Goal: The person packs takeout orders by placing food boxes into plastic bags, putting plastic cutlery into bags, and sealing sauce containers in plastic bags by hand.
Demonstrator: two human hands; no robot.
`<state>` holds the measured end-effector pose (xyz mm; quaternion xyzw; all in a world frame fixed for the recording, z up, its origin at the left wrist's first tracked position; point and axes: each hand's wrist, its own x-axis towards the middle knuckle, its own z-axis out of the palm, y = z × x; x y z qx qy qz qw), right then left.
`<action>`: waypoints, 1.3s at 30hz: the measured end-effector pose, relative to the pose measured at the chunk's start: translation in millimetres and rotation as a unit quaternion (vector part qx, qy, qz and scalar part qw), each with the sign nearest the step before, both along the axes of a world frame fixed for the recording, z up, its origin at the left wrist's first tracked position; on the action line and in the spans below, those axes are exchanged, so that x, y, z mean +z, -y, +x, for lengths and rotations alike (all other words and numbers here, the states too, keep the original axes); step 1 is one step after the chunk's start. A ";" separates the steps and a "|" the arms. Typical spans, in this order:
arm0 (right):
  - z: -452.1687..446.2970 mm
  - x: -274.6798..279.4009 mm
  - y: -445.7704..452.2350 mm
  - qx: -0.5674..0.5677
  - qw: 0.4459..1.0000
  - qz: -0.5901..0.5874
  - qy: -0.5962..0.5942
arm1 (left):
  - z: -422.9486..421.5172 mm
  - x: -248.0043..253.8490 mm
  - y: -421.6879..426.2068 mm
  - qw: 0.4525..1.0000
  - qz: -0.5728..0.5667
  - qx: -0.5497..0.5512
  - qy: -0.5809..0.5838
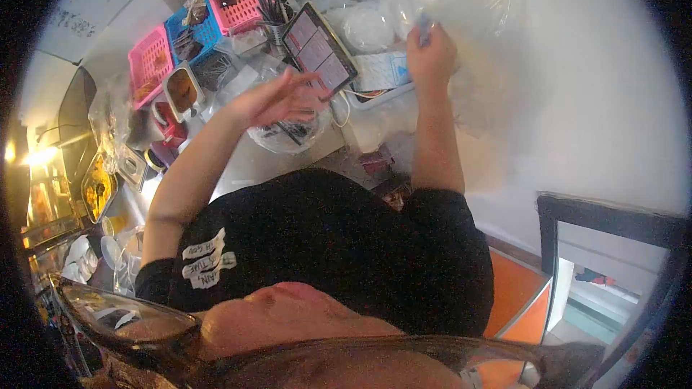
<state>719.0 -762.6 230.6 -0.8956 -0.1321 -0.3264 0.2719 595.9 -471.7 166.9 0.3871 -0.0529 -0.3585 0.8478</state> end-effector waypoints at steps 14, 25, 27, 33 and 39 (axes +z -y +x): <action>-72.1 -59.2 27.6 0.274 0.873 0.343 -0.214 | 65.7 -1.4 121.4 0.909 0.230 0.147 0.317; -95.2 -70.7 -68.9 0.529 0.711 0.423 -0.189 | -0.9 52.2 55.6 0.719 0.344 0.134 0.588; -104.0 -79.3 -77.6 0.540 0.707 0.391 -0.235 | -16.1 68.0 40.3 0.632 0.393 0.132 0.655; -116.3 -60.4 -102.4 0.522 0.802 0.212 -0.199 | -51.4 69.7 6.4 0.685 0.405 0.136 0.590; -104.4 30.8 -117.9 0.657 0.655 0.316 -0.201 | -92.4 94.2 -21.9 0.789 0.403 0.018 0.463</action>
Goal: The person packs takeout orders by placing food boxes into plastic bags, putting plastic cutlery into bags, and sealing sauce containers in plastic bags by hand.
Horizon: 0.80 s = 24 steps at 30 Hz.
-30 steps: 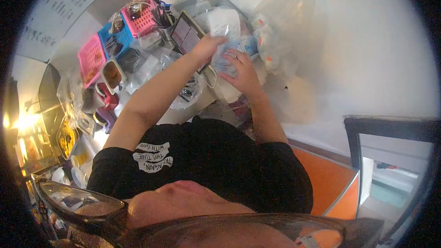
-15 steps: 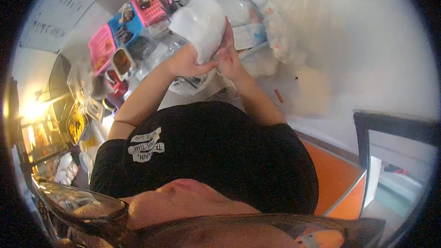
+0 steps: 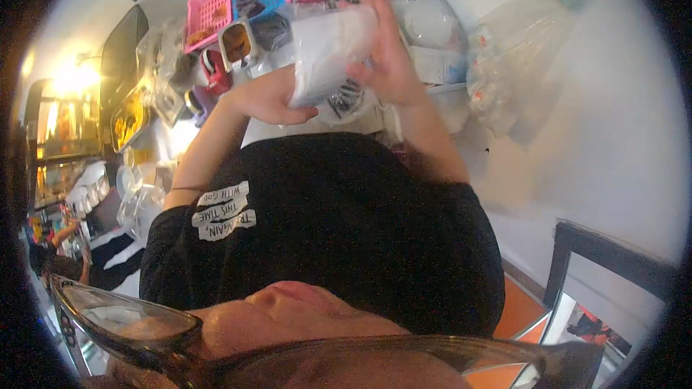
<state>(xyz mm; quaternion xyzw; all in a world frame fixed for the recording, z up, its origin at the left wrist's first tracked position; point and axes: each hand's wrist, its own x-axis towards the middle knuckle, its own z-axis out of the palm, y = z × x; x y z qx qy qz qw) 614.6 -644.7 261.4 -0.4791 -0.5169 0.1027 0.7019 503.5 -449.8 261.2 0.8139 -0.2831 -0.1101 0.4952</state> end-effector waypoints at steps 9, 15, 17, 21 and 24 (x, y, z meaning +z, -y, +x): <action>-21.4 -1.9 0.9 -0.018 0.967 -0.251 0.046 | -39.9 -17.7 -18.2 0.970 -0.113 0.066 -0.203; -15.7 18.3 17.7 0.105 0.957 -0.214 0.164 | -45.8 -10.4 -25.1 0.977 -0.039 0.036 -0.205; -22.2 29.3 21.2 0.112 0.946 -0.236 0.193 | -50.2 -7.1 -21.1 0.996 -0.031 0.007 -0.084; -39.7 39.4 25.0 0.120 0.941 -0.254 0.189 | -56.8 -1.5 -10.9 0.998 0.004 -0.060 -0.007; -35.6 42.7 29.3 0.154 0.940 -0.267 0.147 | -57.3 8.2 -10.2 0.992 0.003 -0.076 -0.098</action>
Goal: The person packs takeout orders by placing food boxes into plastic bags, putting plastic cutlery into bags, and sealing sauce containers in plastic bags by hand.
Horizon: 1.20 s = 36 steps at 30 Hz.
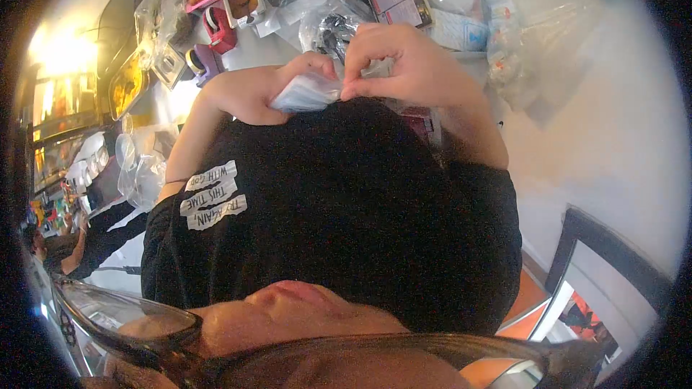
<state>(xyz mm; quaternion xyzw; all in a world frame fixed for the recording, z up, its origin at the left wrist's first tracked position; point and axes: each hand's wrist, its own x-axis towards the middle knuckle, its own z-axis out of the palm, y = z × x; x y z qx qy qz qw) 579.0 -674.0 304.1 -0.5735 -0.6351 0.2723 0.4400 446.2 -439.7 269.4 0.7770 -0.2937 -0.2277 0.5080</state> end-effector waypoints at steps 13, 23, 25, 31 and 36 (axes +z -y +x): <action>35.4 12.7 71.3 -0.246 0.758 0.400 -0.453 | 20.0 -42.1 -7.6 0.997 -0.026 0.060 -0.042; 4.2 -81.6 41.8 -0.508 0.855 -0.099 -0.040 | 69.0 -38.6 46.1 0.938 -0.010 0.250 0.240; 21.9 -65.8 59.8 -0.619 0.773 -0.137 0.042 | 67.7 -35.4 46.8 0.930 -0.050 0.315 0.180; 84.0 -122.9 84.2 -0.676 0.691 -0.066 0.246 | 37.6 -54.6 5.4 0.962 -0.097 0.253 0.017; -5.8 -90.7 -15.0 -0.474 0.842 0.214 0.147 | 16.6 -90.5 -21.0 0.858 -0.294 0.088 -0.412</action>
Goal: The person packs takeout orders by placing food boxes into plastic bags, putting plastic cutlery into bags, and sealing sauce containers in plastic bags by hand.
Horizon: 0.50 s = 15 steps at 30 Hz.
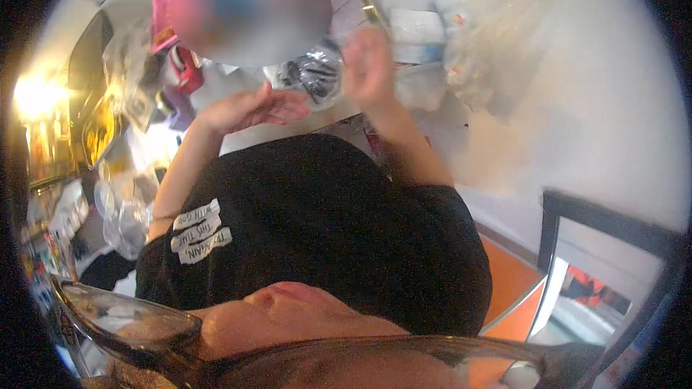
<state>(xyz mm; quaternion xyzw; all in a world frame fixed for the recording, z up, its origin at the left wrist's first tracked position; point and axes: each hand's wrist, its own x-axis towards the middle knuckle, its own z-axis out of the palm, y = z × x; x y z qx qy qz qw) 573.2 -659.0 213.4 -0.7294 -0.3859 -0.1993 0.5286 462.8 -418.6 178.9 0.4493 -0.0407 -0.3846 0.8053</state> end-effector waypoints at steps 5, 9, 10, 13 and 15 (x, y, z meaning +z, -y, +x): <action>-53.1 1.0 -94.0 0.396 0.875 -0.214 0.177 | -21.1 17.0 -24.7 0.912 0.039 0.406 0.045; -81.1 12.9 -134.3 0.493 0.848 -0.190 0.041 | -69.3 14.5 -77.1 0.795 0.172 0.573 0.104; -89.6 10.8 -153.1 0.409 0.902 -0.134 -0.024 | -84.1 15.7 -89.1 0.771 0.211 0.587 0.133; -115.9 0.3 -218.2 0.270 0.943 -0.022 -0.192 | -134.8 16.6 -112.6 0.742 0.259 0.587 0.196; -149.9 -5.9 -265.3 0.364 0.894 -0.027 -0.260 | -173.3 2.2 -139.7 0.764 0.285 0.535 0.221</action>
